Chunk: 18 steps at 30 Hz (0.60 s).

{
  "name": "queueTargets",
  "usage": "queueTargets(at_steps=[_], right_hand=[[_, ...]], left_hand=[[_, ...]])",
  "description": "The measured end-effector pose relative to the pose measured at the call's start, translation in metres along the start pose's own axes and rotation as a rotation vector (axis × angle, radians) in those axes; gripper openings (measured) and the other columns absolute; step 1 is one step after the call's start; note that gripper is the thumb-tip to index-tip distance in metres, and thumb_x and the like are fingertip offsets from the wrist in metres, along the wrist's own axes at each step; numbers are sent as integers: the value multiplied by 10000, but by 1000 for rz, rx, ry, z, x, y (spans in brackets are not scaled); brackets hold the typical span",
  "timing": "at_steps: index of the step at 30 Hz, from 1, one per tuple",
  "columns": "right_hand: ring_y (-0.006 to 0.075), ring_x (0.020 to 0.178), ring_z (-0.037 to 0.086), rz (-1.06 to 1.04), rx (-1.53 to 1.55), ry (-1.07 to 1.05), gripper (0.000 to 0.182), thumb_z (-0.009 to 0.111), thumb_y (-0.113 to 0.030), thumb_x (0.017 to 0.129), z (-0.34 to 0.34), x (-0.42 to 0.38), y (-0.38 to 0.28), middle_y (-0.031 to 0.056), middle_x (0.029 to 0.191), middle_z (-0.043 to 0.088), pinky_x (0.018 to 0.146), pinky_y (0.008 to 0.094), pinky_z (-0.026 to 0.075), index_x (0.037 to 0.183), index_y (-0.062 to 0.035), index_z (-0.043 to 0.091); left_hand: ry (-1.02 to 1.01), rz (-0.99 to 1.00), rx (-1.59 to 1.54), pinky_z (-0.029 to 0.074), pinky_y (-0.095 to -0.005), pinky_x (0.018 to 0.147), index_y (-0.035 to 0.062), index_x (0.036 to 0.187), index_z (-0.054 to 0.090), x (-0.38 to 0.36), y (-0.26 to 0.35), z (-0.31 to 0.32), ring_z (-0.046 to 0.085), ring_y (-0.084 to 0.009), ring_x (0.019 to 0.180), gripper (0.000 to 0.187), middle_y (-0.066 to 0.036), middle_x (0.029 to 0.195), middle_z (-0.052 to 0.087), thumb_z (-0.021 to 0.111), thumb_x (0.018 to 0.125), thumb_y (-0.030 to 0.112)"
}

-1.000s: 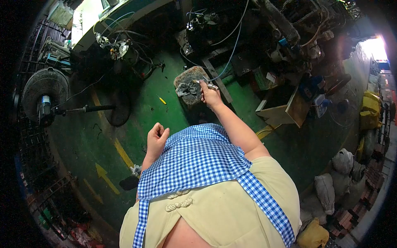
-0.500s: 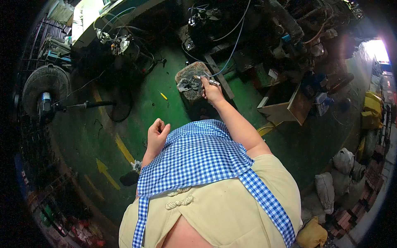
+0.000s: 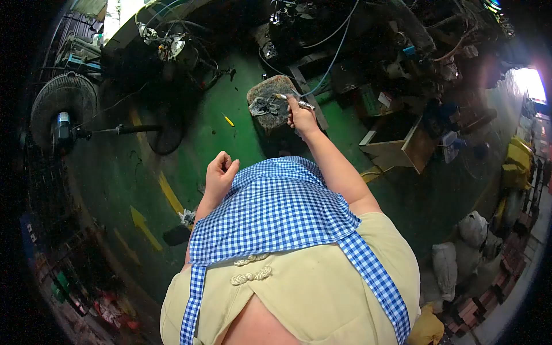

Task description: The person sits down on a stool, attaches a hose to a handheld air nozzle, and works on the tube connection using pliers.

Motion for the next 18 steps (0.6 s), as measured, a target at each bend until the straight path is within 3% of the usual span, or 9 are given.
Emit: queueTargets(at_steps=[18], right_hand=[[97, 452, 501, 18, 32, -22, 462, 618, -528, 852, 1, -4, -3, -3, 543, 496, 430, 230, 394, 691, -102, 537]], left_hand=[[-8, -21, 1, 259, -264, 455, 50, 654, 367, -1, -2, 2, 313, -67, 511, 319, 7, 550, 345, 634, 821, 101]])
Point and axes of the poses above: each hand's wrist, its own x-axis towards the middle knuckle, its own z-axis out of the palm, y = z × x, the point moved 3 cm from there along x, towards the middle knuckle
